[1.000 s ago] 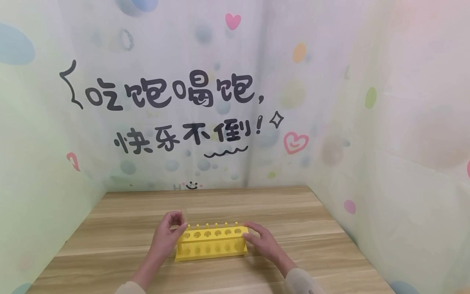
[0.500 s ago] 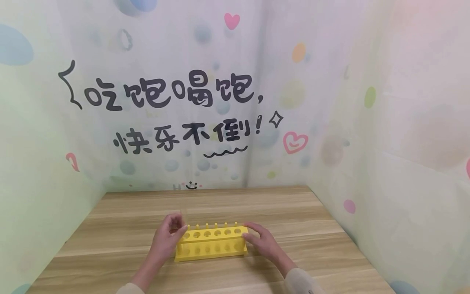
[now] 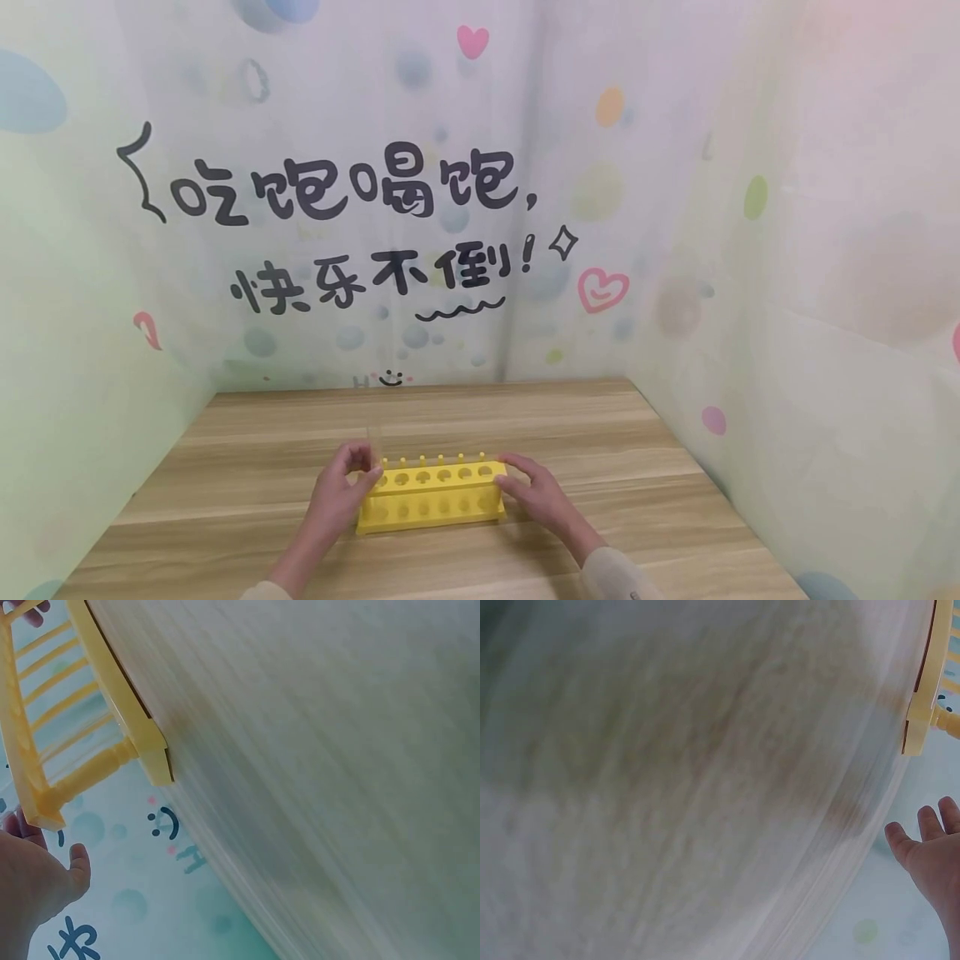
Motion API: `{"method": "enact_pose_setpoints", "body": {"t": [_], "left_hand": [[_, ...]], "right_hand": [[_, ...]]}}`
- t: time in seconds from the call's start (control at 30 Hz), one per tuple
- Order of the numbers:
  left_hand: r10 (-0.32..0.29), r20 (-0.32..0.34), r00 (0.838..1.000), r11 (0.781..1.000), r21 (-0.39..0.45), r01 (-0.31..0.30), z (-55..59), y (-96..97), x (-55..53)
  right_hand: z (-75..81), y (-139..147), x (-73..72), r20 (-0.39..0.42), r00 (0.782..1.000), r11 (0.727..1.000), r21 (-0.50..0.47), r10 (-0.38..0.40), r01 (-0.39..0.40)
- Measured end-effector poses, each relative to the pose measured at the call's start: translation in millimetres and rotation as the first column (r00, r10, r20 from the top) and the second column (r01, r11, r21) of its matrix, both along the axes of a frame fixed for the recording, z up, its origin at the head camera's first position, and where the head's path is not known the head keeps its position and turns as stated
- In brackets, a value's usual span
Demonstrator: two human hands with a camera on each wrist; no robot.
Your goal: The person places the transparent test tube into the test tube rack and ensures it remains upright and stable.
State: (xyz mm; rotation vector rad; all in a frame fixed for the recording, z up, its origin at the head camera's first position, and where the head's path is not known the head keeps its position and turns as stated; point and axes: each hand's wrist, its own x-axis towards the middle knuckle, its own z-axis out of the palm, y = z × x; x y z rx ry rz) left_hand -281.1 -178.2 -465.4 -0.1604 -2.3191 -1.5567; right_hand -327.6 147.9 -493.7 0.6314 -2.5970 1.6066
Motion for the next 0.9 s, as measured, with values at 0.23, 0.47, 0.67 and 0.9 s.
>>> {"method": "enact_pose_setpoints", "body": {"t": [0.23, 0.47, 0.67, 0.9], "left_hand": [[0.003, 0.023, 1.000, 1.000, 0.004, -0.004, -0.8, -0.5, -1.9], [-0.001, 0.042, 0.999, 1.000, 0.005, 0.001, -1.2, -3.4, -2.4], [-0.006, 0.065, 0.998, 1.000, -0.006, 0.007, -0.4, -7.1, -1.4], [0.007, 0.070, 0.997, 0.999, -0.046, -0.003, 3.3, -20.9, -0.7]], "right_hand": [[1.3, -0.6, 0.8, 0.008, 1.000, 1.000, 0.003, -0.010, 0.010], [3.0, -3.3, 3.9, 0.025, 0.999, 1.000, 0.013, -0.023, 0.023], [1.3, -4.8, 3.4, 0.009, 1.000, 0.999, 0.043, -0.028, 0.028], [1.8, 0.6, 3.2, -0.037, 0.998, 0.992, 0.108, -0.054, 0.058]]}}
